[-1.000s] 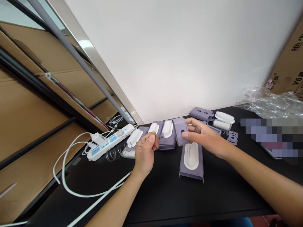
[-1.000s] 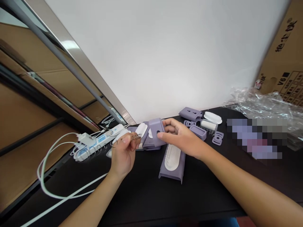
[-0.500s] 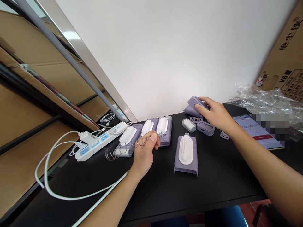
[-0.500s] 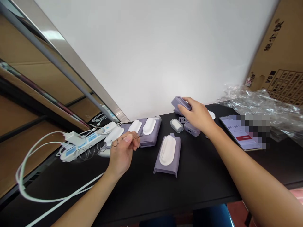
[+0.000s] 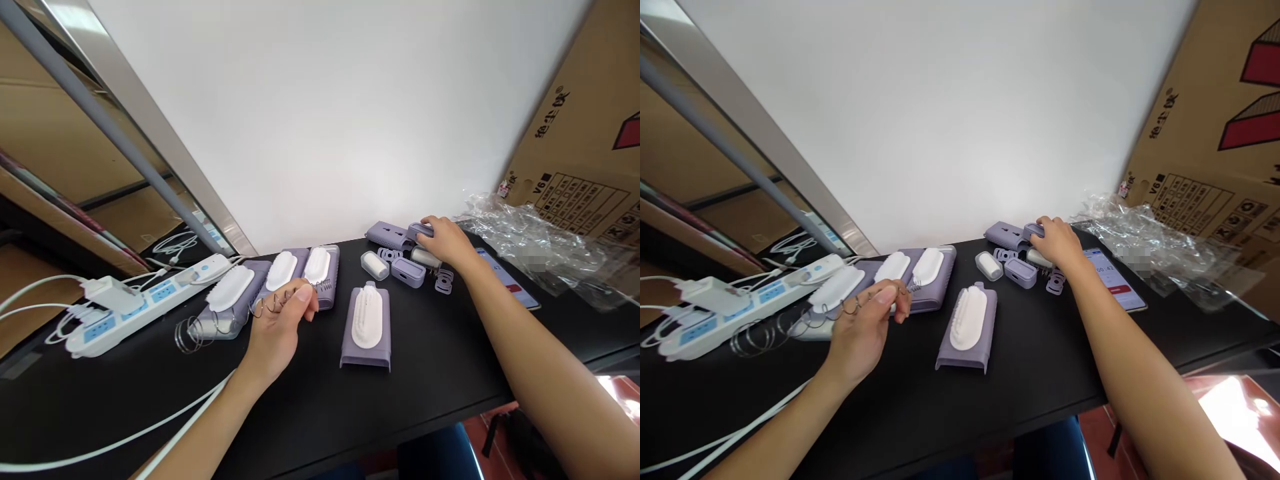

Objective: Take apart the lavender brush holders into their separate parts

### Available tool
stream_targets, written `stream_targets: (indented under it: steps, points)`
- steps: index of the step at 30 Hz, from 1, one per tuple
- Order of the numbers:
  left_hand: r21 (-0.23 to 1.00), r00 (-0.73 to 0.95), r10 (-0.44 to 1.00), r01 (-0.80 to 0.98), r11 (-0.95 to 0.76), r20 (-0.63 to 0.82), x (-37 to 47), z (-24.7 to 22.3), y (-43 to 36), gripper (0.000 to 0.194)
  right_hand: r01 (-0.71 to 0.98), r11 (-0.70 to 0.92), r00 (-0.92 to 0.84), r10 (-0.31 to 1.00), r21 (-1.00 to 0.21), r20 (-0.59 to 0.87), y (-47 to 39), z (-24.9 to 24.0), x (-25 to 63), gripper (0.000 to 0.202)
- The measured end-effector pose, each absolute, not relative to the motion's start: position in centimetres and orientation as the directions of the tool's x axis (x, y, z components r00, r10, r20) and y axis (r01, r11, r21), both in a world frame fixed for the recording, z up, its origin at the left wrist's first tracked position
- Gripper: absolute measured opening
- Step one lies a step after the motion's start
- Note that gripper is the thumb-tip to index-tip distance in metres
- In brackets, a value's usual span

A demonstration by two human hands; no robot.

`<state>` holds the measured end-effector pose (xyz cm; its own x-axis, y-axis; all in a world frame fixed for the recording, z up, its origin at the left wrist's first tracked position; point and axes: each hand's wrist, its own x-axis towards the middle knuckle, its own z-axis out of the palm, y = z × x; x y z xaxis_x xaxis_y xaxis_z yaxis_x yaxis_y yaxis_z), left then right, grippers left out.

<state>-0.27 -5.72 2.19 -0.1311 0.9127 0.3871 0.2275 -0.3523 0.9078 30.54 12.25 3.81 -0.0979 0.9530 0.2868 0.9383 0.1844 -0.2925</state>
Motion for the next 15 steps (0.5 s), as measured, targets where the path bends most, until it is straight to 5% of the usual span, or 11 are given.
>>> stream_targets:
  steps: [5,9,11,15]
  points:
    - [0.940,-0.173,0.924,0.065,-0.336,0.342,0.2,2.6,-5.5,0.044,0.938,0.191,-0.092,0.941,-0.288,0.325,11.4,4.6,30.3,0.048]
    - [0.936,-0.120,0.932,0.129,-0.326,0.341,0.0,2.6,-5.6,0.046,0.872,0.381,-0.207,0.856,-0.308,0.473,7.7,6.2,27.2,0.045]
    - [0.920,-0.060,0.935,0.212,-0.329,0.348,-0.1,2.6,-5.8,0.046,0.656,0.658,-0.375,0.710,-0.370,0.596,5.1,6.5,25.1,0.039]
    - [0.885,0.018,0.933,0.309,-0.347,0.360,0.3,2.6,-6.1,0.048,0.309,0.940,-0.697,0.326,-0.143,0.639,0.8,5.5,21.7,0.037]
